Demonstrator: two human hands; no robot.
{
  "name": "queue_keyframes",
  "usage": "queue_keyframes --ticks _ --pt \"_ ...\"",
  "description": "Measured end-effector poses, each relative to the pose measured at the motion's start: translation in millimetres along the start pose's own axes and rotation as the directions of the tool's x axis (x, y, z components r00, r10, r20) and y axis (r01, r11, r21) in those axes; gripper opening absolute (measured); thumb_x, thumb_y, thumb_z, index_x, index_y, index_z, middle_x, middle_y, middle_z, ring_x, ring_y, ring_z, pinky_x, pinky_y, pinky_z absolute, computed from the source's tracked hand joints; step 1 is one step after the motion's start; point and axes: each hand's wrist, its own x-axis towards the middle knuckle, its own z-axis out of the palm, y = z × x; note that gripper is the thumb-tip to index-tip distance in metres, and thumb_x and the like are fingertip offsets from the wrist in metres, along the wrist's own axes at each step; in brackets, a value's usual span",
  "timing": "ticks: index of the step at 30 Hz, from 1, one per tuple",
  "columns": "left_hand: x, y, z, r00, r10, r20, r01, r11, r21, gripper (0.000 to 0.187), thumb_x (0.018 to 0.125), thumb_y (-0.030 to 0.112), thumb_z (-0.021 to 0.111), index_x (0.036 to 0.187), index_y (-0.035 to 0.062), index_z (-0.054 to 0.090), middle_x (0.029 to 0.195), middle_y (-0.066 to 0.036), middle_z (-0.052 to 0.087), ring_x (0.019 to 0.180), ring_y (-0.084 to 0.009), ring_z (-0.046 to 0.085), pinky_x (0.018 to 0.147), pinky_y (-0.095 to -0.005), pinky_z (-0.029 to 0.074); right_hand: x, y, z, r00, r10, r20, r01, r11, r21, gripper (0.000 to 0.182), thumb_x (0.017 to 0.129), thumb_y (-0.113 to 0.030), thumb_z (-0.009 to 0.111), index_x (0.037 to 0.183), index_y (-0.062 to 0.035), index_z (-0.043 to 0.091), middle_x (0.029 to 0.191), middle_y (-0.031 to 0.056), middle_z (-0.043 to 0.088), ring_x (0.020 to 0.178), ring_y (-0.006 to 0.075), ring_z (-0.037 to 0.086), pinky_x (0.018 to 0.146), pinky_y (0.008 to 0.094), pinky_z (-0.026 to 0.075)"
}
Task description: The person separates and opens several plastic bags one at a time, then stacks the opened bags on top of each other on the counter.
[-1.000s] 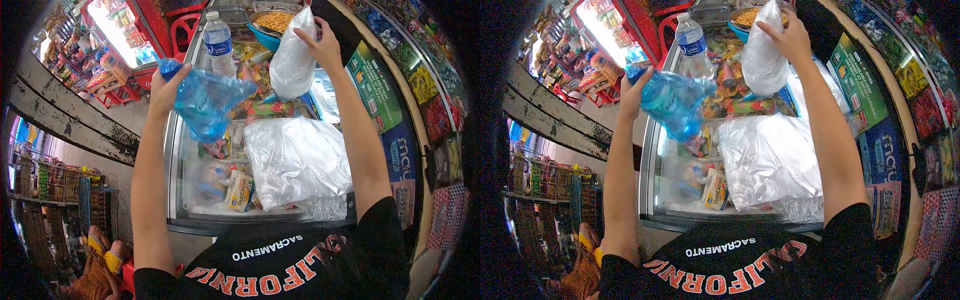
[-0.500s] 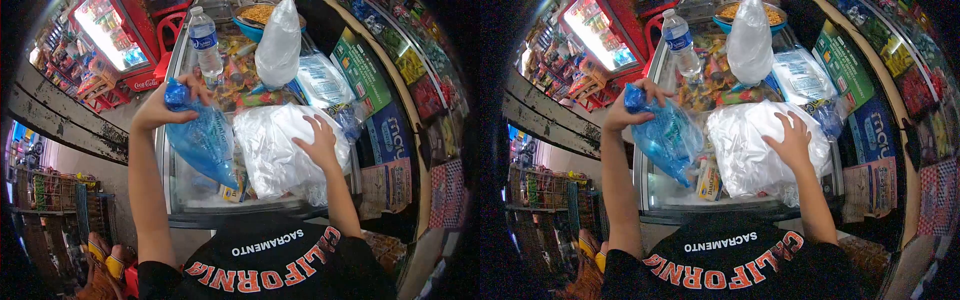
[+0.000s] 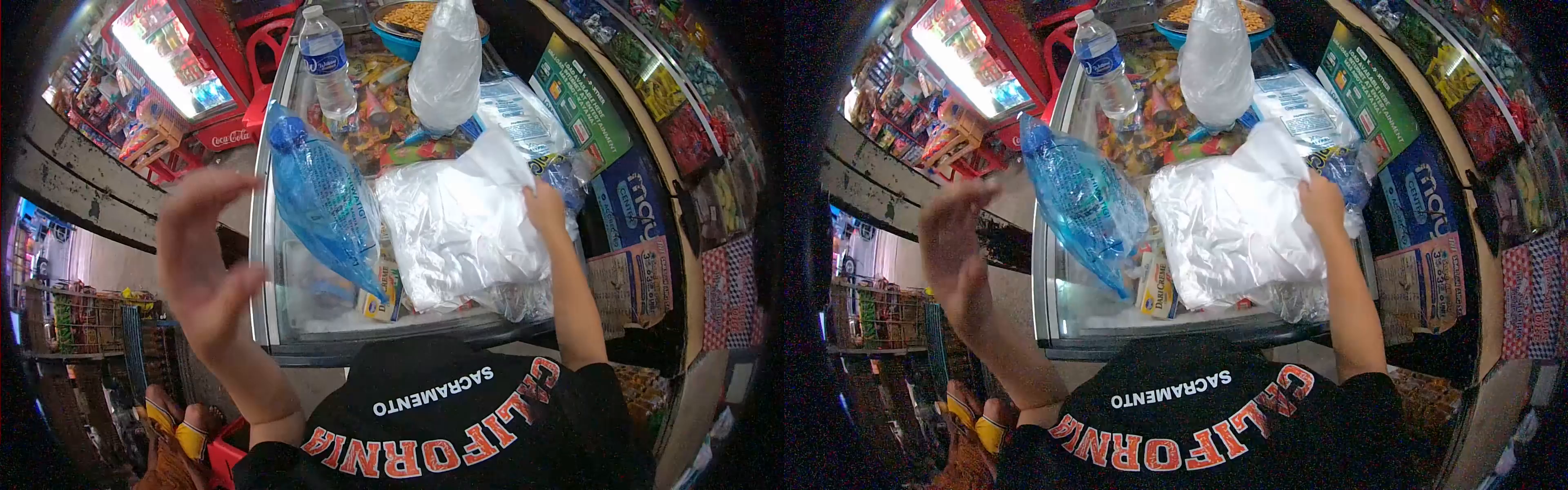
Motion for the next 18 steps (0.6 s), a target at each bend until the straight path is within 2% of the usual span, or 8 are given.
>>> queue_keyframes --ticks 3,5,7,13,14,15,17,18 --pt "-18 14 19 0.980 0.098 0.173 -0.036 0.943 -0.332 0.050 0.055 0.020 0.070 0.094 -0.0042 0.052 0.086 -0.015 0.056 0.073 -0.0220 0.054 0.064 -0.0295 0.042 5 6 -26 0.998 0.041 -0.049 -0.038 0.997 0.062 0.033 0.075 -0.024 0.046 0.099 -0.0031 0.053 0.080 0.0224 0.056 0.078 0.0379 0.052 0.070 0.0414 0.041" --pt "-26 26 36 0.904 -0.128 0.408 0.273 0.907 -0.320 0.040 0.059 0.016 0.070 0.091 -0.0019 0.054 0.076 -0.009 0.058 0.065 -0.0166 0.055 0.054 -0.0228 0.041 9 12 -42 0.987 0.088 -0.132 -0.056 0.971 0.232 0.034 0.076 -0.023 0.047 0.099 0.0012 0.051 0.084 0.0210 0.057 0.078 0.0329 0.055 0.070 0.0367 0.041" --pt "-28 26 52 0.678 -0.307 0.668 0.542 0.822 -0.173 0.035 0.062 0.012 0.068 0.092 -0.0005 0.053 0.071 -0.009 0.058 0.064 -0.0163 0.057 0.055 -0.0212 0.043 4 -1 -76 0.977 0.118 -0.176 -0.048 0.932 0.359 0.033 0.076 -0.021 0.048 0.099 0.0027 0.051 0.085 0.0178 0.058 0.077 0.0271 0.056 0.070 0.0327 0.041" --pt "-34 2 100 0.548 -0.506 0.666 0.756 0.640 -0.137 0.037 0.069 0.013 0.064 0.102 0.0046 0.049 0.075 -0.002 0.058 0.063 -0.0053 0.053 0.051 -0.0170 0.039 -12 -24 -136 0.968 0.142 -0.207 0.064 0.658 0.750 0.027 0.079 -0.014 0.050 0.099 0.0043 0.052 0.086 0.0062 0.057 0.074 0.0102 0.053 0.066 0.0203 0.040" --pt "-29 3 104 0.470 -0.547 0.692 0.857 0.470 -0.211 0.049 0.070 0.015 0.064 0.112 0.0060 0.040 0.092 -0.006 0.054 0.077 -0.0113 0.054 0.060 -0.0199 0.042 -15 -29 -137 0.973 0.169 -0.156 0.017 0.620 0.784 0.026 0.079 -0.014 0.051 0.098 0.0042 0.052 0.085 0.0067 0.057 0.073 0.0105 0.053 0.066 0.0208 0.041" --pt "-31 2 113 0.469 -0.544 0.696 0.857 0.470 -0.210 0.049 0.070 0.015 0.064 0.112 0.0060 0.040 0.092 -0.006 0.054 0.077 -0.0113 0.054 0.060 -0.0199 0.042 -18 -35 -136 0.976 0.193 -0.101 -0.030 0.579 0.815 0.026 0.079 -0.014 0.051 0.097 0.0040 0.053 0.084 0.0072 0.058 0.072 0.0108 0.053 0.065 0.0213 0.041" --pt "-39 -6 139 0.665 -0.502 0.552 0.733 0.581 -0.355 0.063 0.068 0.021 0.066 0.119 0.0080 0.032 0.114 -0.012 0.040 0.097 -0.0217 0.047 0.076 -0.0299 0.041 -24 -44 -117 0.974 0.177 -0.139 0.021 0.541 0.841 0.025 0.078 -0.015 0.051 0.095 0.0039 0.053 0.083 0.0078 0.058 0.069 0.0117 0.054 0.063 0.0212 0.042" --pt "-40 -11 145 0.704 -0.410 0.580 0.616 0.760 -0.209 0.074 0.064 0.028 0.068 0.122 0.0093 0.028 0.123 -0.017 0.027 0.109 -0.0310 0.036 0.086 -0.0398 0.034 -27 -46 -103 0.966 0.224 -0.129 0.005 0.483 0.876 0.026 0.078 -0.015 0.052 0.095 0.0047 0.053 0.083 0.0084 0.058 0.069 0.0124 0.054 0.063 0.0214 0.042"
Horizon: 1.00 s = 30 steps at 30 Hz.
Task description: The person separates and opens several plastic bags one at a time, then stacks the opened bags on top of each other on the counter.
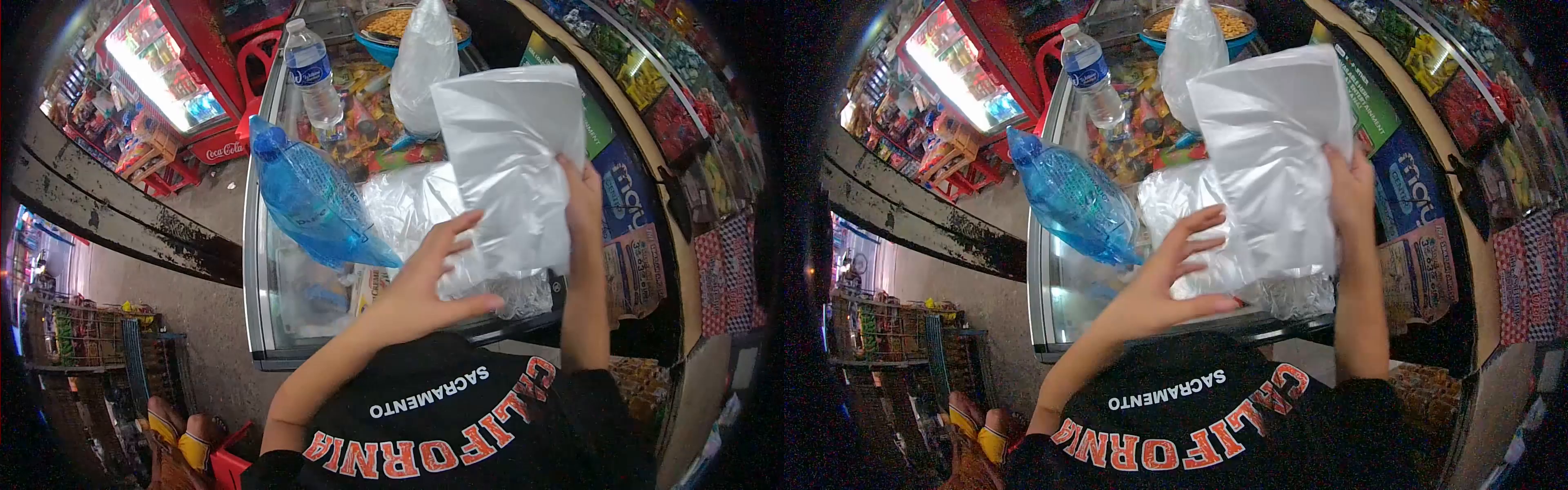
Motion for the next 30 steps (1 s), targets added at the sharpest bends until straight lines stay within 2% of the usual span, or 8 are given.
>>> queue_keyframes --ticks 4,7,9,11,17,25,27,30 --pt "17 -25 15 0.941 0.339 -0.019 -0.226 0.667 0.710 0.073 0.060 0.033 0.068 0.120 0.0100 0.033 0.119 -0.017 0.033 0.106 -0.0333 0.040 0.084 -0.0399 0.036 -18 41 10 0.975 0.223 0.001 -0.217 0.949 0.231 0.036 0.077 -0.019 0.054 0.100 0.0075 0.047 0.089 0.0117 0.056 0.076 0.0161 0.055 0.066 0.0251 0.043" --pt "30 -67 8 0.958 0.287 -0.024 -0.189 0.692 0.697 0.052 0.066 0.027 0.063 0.111 0.0080 0.045 0.103 -0.015 0.049 0.094 -0.0278 0.050 0.078 -0.0351 0.040 -42 67 22 0.890 0.412 0.196 -0.453 0.752 0.479 0.052 0.076 -0.024 0.055 0.114 0.0056 0.034 0.101 0.0155 0.051 0.085 0.0197 0.052 0.069 0.0285 0.043" --pt "32 -101 -1 0.974 -0.121 -0.194 0.200 0.859 0.471 0.031 0.074 0.021 0.058 0.098 0.0035 0.053 0.084 -0.012 0.057 0.075 -0.0175 0.053 0.067 -0.0255 0.040 -56 59 26 0.842 0.499 0.207 -0.540 0.766 0.349 0.060 0.075 -0.023 0.057 0.119 0.0028 0.026 0.107 0.0173 0.045 0.091 0.0219 0.050 0.073 0.0300 0.042" --pt "34 -135 -7 0.890 -0.235 -0.390 0.210 0.972 -0.106 0.023 0.077 0.017 0.054 0.092 -0.0004 0.055 0.080 -0.007 0.057 0.071 -0.0110 0.051 0.065 -0.0217 0.038 -67 64 21 0.789 0.580 0.203 -0.614 0.758 0.218 0.070 0.073 -0.022 0.059 0.124 0.0000 0.017 0.113 0.0191 0.040 0.096 0.0241 0.047 0.077 0.0316 0.041" --pt "35 -151 -23 0.542 -0.315 -0.779 0.004 0.928 -0.372 0.021 0.082 0.019 0.048 0.091 0.0002 0.054 0.085 -0.005 0.055 0.079 -0.0127 0.050 0.072 -0.0242 0.038 -89 112 16 0.954 0.204 0.219 -0.211 0.977 0.007 0.074 0.064 0.005 0.057 0.127 -0.0107 0.021 0.119 0.0143 0.038 0.108 0.0229 0.038 0.087 0.0299 0.034" --pt "33 -81 -29 0.735 -0.138 -0.663 -0.091 0.950 -0.299 0.022 0.079 0.013 0.053 0.098 0.0025 0.051 0.089 -0.002 0.056 0.079 -0.0111 0.052 0.072 -0.0234 0.039 -55 92 -12 0.936 0.099 0.339 -0.002 0.962 -0.274 0.064 0.065 -0.002 0.057 0.123 -0.0131 0.032 0.122 0.0177 0.033 0.110 0.0257 0.036 0.091 0.0315 0.028" --pt "48 -65 -31 0.761 -0.026 -0.648 -0.131 0.972 -0.193 0.024 0.079 0.013 0.053 0.100 0.0012 0.052 0.091 -0.003 0.056 0.082 -0.0114 0.052 0.075 -0.0238 0.038 -59 73 -11 0.934 0.172 0.314 0.195 0.491 -0.849 0.066 0.064 -0.017 0.063 0.123 -0.0153 0.032 0.129 0.0204 0.018 0.113 0.0352 0.029 0.092 0.0393 0.027" --pt "68 -34 -33 0.792 0.057 -0.608 -0.218 0.956 -0.194 0.024 0.079 0.014 0.052 0.099 0.0002 0.053 0.092 -0.003 0.056 0.082 -0.0094 0.050 0.074 -0.0217 0.037 -77 36 16 0.856 0.039 0.515 0.388 0.609 -0.692 0.080 0.058 -0.032 0.069 0.124 -0.0149 0.029 0.131 0.0238 0.009 0.119 0.0397 0.015 0.095 0.0447 0.020"
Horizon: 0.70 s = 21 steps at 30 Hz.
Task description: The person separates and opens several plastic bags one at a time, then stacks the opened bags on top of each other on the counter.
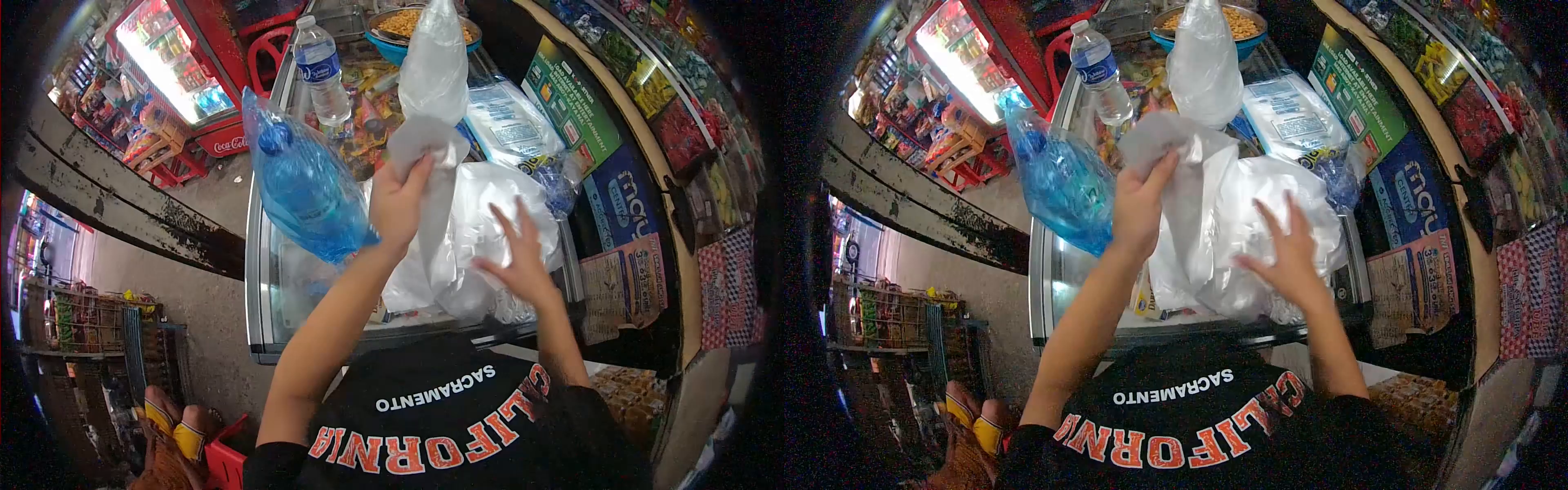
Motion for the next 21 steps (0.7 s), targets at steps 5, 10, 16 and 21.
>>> queue_keyframes --ticks 5,10,16,21 --pt "0 28 24 0.994 -0.011 0.109 0.028 0.988 -0.151 0.025 0.078 0.011 0.054 0.101 0.0008 0.051 0.095 -0.003 0.055 0.087 -0.0099 0.050 0.078 -0.0221 0.036 -13 -38 58 0.928 -0.334 -0.165 0.366 0.902 0.228 0.089 0.049 -0.046 0.070 0.125 -0.0189 0.031 0.130 0.0223 0.012 0.115 0.0440 0.016 0.090 0.0511 0.017" --pt "-9 51 27 0.993 -0.027 0.111 0.058 0.957 -0.286 0.023 0.077 0.009 0.055 0.099 0.0014 0.052 0.095 -0.004 0.056 0.087 -0.0103 0.050 0.077 -0.0223 0.037 -7 -36 83 0.970 -0.192 -0.149 0.195 0.981 0.002 0.055 0.061 -0.013 0.059 0.112 -0.0289 0.043 0.132 0.0163 0.011 0.116 0.0412 0.014 0.090 0.0535 0.019" --pt "-25 93 26 0.982 0.144 0.119 -0.091 0.925 -0.369 0.021 0.081 0.011 0.050 0.099 -0.0004 0.052 0.092 -0.002 0.056 0.083 -0.0065 0.050 0.073 -0.0196 0.037 26 -20 63 0.972 -0.134 0.195 0.089 0.971 0.222 0.050 0.068 -0.018 0.057 0.115 -0.0241 0.042 0.128 0.0144 0.022 0.114 0.0352 0.025 0.088 0.0471 0.028" --pt "-63 118 -19 0.847 0.443 0.293 -0.531 0.712 0.460 0.026 0.078 0.006 0.051 0.103 -0.0027 0.049 0.099 -0.008 0.053 0.084 -0.0131 0.052 0.078 -0.0241 0.039 35 25 8 0.924 0.366 0.112 -0.209 0.238 0.948 0.042 0.082 -0.036 0.040 0.116 -0.0109 0.040 0.108 0.0090 0.049 0.094 0.0190 0.047 0.078 0.0310 0.039"
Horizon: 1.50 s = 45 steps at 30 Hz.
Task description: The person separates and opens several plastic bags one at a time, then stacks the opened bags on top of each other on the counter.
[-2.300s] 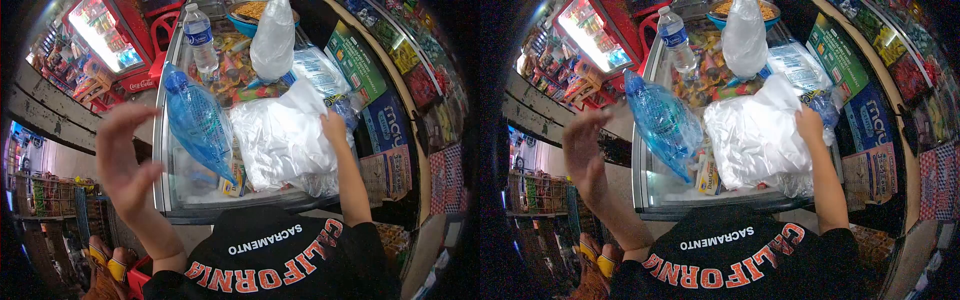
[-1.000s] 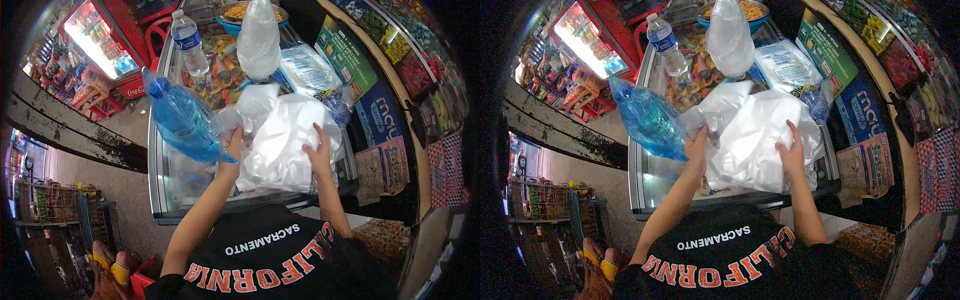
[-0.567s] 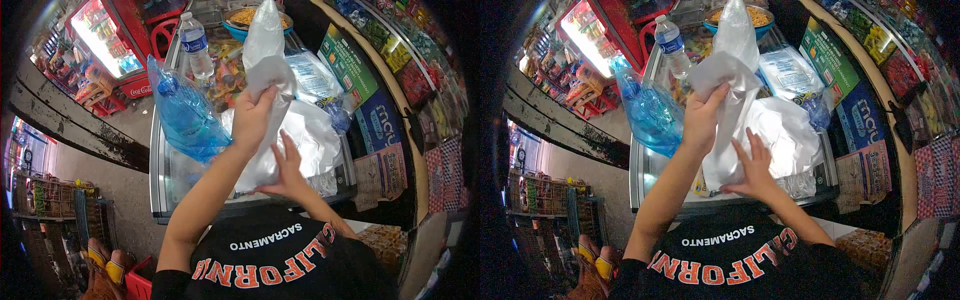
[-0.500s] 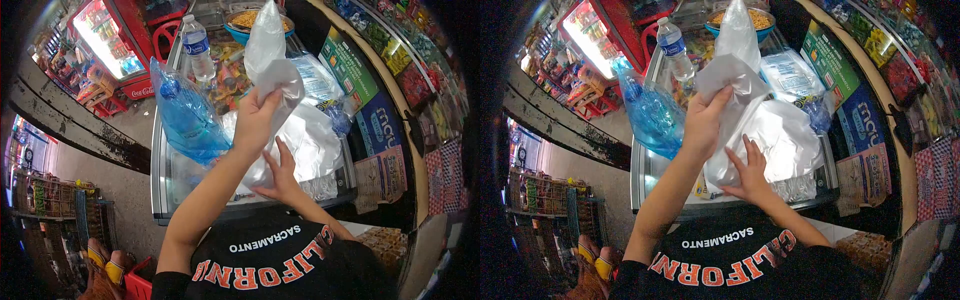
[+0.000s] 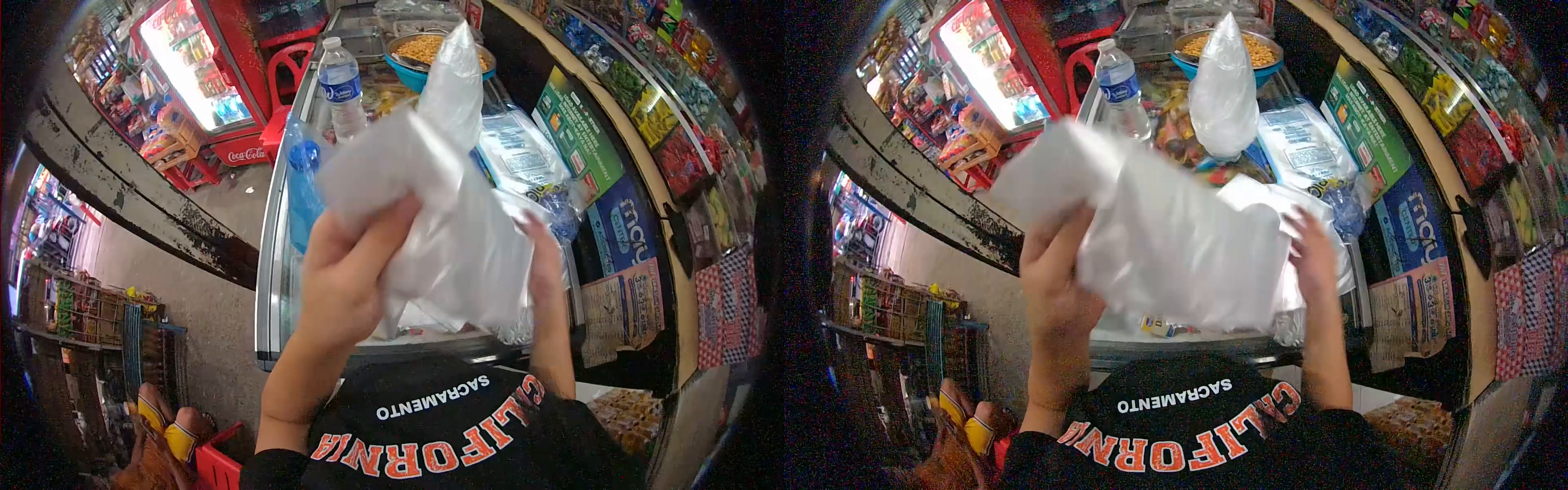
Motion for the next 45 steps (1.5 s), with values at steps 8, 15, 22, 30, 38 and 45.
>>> queue_keyframes --ticks 8,15,22,30,38,45 --pt "-45 16 -45 0.830 -0.454 0.324 0.557 0.702 -0.444 0.051 0.056 0.020 0.073 0.097 -0.0026 0.052 0.084 -0.006 0.057 0.074 -0.0133 0.054 0.068 -0.0228 0.042 -86 -87 32 0.574 -0.423 0.701 -0.008 0.853 0.521 0.066 0.082 -0.050 0.025 0.107 0.0065 0.046 0.107 0.0154 0.046 0.083 0.0203 0.048 0.071 0.0307 0.039" --pt "-66 9 -18 0.678 -0.707 0.200 0.712 0.566 -0.416 0.022 0.071 0.003 0.060 0.092 -0.0007 0.054 0.083 -0.002 0.057 0.077 -0.0080 0.052 0.066 -0.0209 0.040 -85 -71 112 0.536 -0.444 0.718 0.687 0.724 -0.065 0.038 0.063 -0.022 0.068 0.093 -0.0004 0.058 0.098 0.0112 0.051 0.084 0.0133 0.048 0.077 0.0261 0.036" --pt "-79 -7 -13 0.738 -0.670 0.077 0.569 0.558 -0.604 0.031 0.073 0.005 0.058 0.102 -0.0007 0.048 0.094 -0.006 0.054 0.088 -0.0117 0.051 0.076 -0.0237 0.040 -93 -47 115 0.746 -0.213 0.631 0.338 0.937 -0.084 0.011 0.074 -0.010 0.058 0.078 0.0011 0.058 0.071 0.0066 0.058 0.063 0.0075 0.051 0.056 0.0210 0.041" --pt "-75 -27 16 0.751 -0.655 0.082 0.530 0.524 -0.667 0.025 0.081 0.008 0.047 0.104 -0.0024 0.048 0.103 -0.010 0.052 0.100 -0.0182 0.046 0.089 -0.0290 0.032 -97 -41 129 0.666 -0.471 0.579 0.686 0.692 -0.225 0.012 0.078 -0.006 0.049 0.083 0.0033 0.055 0.074 0.0123 0.057 0.059 0.0198 0.055 0.053 0.0254 0.042" --pt "-73 -26 22 0.760 -0.642 0.105 0.422 0.364 -0.830 0.030 0.079 0.008 0.051 0.105 -0.0025 0.045 0.104 -0.011 0.050 0.097 -0.0155 0.047 0.082 -0.0271 0.038 -99 -34 129 0.679 -0.562 0.472 0.717 0.645 -0.263 0.013 0.080 -0.006 0.047 0.084 0.0039 0.055 0.081 0.0159 0.058 0.067 0.0243 0.059 0.057 0.0272 0.045" --pt "-94 -21 10 0.722 -0.687 0.087 0.474 0.399 -0.785 0.033 0.078 0.007 0.052 0.109 0.0008 0.042 0.106 -0.011 0.048 0.096 -0.0165 0.047 0.084 -0.0296 0.037 -91 -37 118 0.830 -0.476 0.292 0.537 0.824 -0.183 0.020 0.084 -0.012 0.043 0.080 0.0025 0.055 0.061 0.0002 0.050 0.055 0.0045 0.041 0.049 0.0194 0.033"
